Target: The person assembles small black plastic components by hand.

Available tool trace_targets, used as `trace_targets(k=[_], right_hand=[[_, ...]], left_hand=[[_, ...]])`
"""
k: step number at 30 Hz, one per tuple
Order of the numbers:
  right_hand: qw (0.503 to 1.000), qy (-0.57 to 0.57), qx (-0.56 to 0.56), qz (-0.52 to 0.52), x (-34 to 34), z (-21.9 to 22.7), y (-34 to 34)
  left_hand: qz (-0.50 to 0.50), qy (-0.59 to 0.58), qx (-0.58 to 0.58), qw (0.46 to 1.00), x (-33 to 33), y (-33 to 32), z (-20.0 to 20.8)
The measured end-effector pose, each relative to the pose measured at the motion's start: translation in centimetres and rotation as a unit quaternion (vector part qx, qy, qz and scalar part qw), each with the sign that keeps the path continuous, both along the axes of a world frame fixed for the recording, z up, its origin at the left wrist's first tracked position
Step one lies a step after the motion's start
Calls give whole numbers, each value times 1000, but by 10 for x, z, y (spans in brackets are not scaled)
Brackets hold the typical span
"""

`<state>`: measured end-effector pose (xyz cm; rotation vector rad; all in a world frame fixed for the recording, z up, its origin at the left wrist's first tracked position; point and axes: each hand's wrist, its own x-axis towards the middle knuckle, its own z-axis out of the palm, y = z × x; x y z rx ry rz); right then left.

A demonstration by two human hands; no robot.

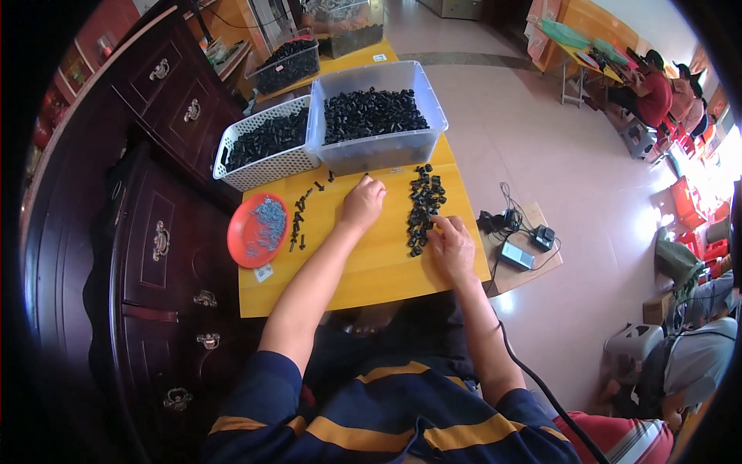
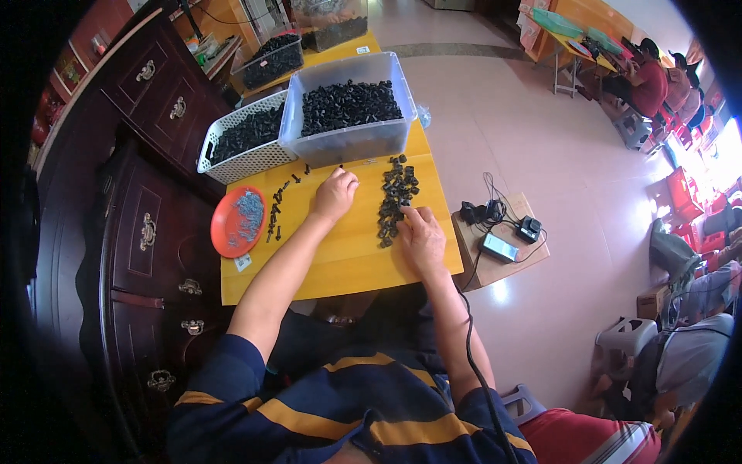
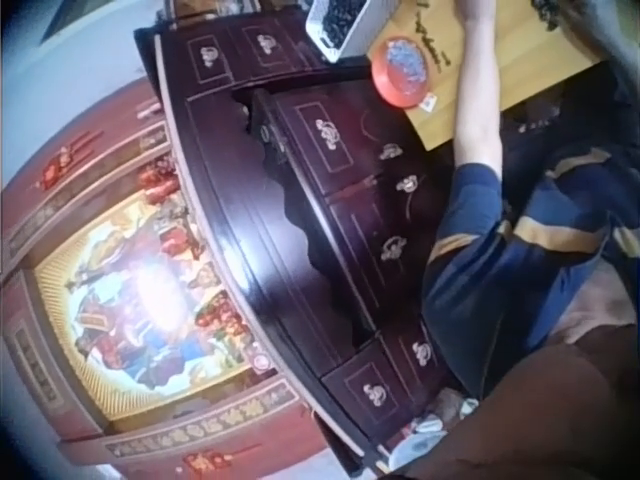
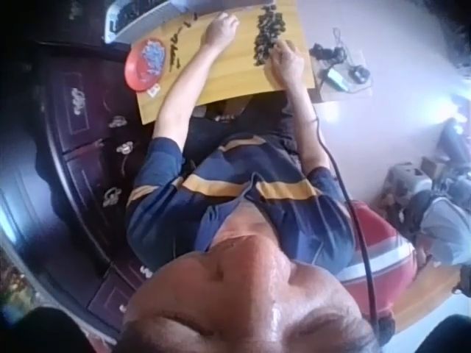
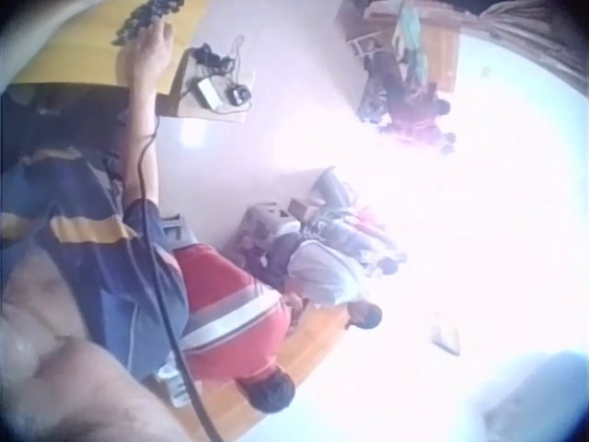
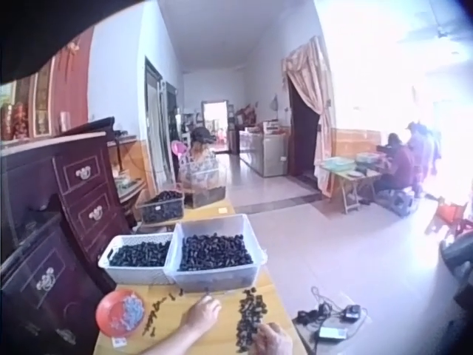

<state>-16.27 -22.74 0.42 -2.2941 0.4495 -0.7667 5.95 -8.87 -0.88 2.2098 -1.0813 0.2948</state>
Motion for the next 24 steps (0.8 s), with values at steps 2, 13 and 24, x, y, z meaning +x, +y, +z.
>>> trace_targets(k=[2, 13, 24], right_hand=[[1000, 9, -3, -5, 0, -1, 1], [996, 15, -66, -49, 12, -8, 2], [994, -54, 90, 3, -16, 10, 19]], left_hand=[[9, 19, 10, 1000, -12, 8, 1], [30, 256, -187, 948, -95, 71, 13], [5, 401, -298, 866, -112, 81, 16]])
